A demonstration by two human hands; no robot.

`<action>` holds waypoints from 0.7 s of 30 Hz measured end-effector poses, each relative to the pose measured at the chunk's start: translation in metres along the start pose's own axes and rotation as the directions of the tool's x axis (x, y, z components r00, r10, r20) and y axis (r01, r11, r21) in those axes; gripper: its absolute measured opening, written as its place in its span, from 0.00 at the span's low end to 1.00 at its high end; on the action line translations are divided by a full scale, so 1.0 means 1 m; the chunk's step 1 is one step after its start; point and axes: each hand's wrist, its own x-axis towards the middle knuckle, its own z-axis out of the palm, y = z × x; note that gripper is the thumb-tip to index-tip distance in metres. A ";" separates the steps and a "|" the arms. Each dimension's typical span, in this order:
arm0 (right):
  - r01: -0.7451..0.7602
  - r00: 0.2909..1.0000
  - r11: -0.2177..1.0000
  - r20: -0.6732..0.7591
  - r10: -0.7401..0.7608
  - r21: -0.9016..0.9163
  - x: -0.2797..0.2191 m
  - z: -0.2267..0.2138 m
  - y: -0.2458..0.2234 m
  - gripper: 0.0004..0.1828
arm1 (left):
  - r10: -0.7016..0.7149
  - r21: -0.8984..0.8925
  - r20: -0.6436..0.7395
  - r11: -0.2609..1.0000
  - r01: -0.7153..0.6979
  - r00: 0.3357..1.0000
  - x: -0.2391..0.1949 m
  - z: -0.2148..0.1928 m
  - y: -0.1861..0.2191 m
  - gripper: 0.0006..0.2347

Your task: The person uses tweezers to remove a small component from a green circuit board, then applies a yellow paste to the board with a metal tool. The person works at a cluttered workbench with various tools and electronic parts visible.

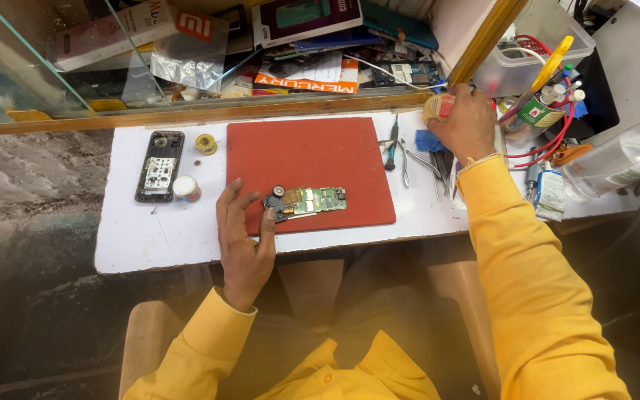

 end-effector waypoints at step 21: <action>-0.337 0.921 0.128 0.355 -0.160 0.933 -0.244 -0.114 -0.233 0.39 | 0.230 -0.457 0.153 0.879 -0.137 0.961 -0.066 0.002 0.043 0.29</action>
